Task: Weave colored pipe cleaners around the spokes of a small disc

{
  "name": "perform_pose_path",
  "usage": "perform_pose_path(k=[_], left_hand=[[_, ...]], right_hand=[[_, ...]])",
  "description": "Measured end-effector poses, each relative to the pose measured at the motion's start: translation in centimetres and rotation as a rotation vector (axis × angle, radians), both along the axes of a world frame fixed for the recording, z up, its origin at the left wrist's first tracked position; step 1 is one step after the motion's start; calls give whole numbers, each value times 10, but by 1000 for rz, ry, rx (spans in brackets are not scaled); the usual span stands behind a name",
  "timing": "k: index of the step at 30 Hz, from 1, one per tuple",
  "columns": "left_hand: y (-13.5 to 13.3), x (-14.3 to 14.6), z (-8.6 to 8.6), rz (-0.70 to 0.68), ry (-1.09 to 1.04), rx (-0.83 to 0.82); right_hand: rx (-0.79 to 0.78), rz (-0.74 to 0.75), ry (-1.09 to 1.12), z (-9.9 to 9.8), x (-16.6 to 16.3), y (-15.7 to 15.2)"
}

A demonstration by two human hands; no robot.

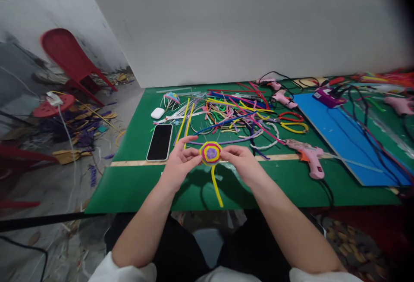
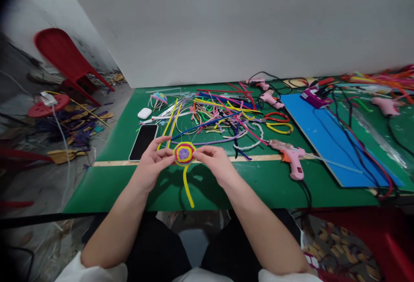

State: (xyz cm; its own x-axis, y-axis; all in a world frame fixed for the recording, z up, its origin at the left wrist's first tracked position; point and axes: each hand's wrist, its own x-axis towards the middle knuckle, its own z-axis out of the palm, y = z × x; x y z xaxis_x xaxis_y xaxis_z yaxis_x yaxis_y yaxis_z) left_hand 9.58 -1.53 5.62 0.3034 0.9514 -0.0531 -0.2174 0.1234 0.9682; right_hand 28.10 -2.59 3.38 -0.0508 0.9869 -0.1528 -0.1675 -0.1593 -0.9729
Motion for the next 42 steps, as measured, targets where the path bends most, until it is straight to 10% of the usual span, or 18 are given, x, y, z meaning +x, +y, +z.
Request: perform_pose_path(k=[14,26,35,42], left_hand=[[0,-5,-3,41,116,206],[5,-17,5,173,712,1014],[10,-11,-10,-4,819,838],[11,-11,-9,6,775,723]], right_hand=[[100,15,-29,8,-1,-8],[139,-3,-28,6,2,-5],[-122,91,207,-8,3,5],[-31,166,136,0,6,2]])
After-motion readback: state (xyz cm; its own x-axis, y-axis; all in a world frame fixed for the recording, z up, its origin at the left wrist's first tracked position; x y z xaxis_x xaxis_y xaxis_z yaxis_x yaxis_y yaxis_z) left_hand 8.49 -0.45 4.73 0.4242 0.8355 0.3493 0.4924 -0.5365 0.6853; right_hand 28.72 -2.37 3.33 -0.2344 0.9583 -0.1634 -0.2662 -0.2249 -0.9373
